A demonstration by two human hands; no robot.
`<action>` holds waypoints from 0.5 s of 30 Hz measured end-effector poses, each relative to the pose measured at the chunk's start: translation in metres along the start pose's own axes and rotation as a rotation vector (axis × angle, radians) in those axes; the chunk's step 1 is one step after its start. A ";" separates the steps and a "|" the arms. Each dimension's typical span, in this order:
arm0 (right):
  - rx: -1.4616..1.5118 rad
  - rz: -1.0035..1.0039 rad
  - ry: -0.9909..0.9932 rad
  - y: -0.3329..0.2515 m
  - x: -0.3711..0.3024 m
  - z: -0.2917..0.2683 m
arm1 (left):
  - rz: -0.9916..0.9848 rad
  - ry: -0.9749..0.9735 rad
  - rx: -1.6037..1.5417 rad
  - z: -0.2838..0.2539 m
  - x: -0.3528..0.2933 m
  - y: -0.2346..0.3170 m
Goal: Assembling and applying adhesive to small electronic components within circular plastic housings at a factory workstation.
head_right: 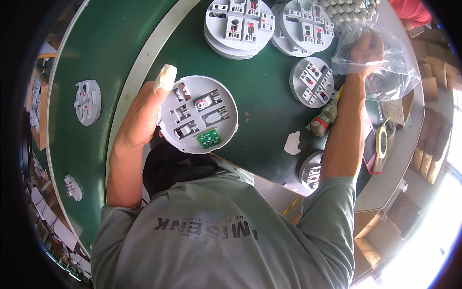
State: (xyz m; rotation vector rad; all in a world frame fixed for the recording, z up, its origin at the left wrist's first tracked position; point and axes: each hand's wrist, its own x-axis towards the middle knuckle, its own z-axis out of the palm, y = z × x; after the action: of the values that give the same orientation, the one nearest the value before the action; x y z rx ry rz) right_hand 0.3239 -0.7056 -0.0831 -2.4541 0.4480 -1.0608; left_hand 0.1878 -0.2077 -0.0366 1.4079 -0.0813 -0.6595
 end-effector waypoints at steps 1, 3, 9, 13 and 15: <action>0.026 0.053 -0.021 -0.003 -0.002 0.000 | -0.004 0.002 -0.002 0.000 0.000 0.000; 0.050 0.106 -0.038 -0.001 -0.001 -0.001 | -0.006 0.000 -0.004 -0.003 0.000 -0.002; -0.011 0.017 0.005 0.009 0.002 -0.001 | -0.077 -0.123 -0.007 -0.020 0.006 -0.012; -0.024 -0.009 -0.017 0.024 0.006 0.004 | -0.051 -0.085 -0.041 -0.012 0.006 0.002; -0.080 -0.054 -0.032 0.017 0.004 0.021 | -0.036 -0.023 -0.047 -0.012 0.001 0.005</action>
State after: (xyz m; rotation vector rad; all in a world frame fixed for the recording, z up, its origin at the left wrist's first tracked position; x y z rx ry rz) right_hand 0.3402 -0.7160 -0.1022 -2.5631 0.4234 -1.0422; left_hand 0.1953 -0.1974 -0.0348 1.3597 -0.0580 -0.7033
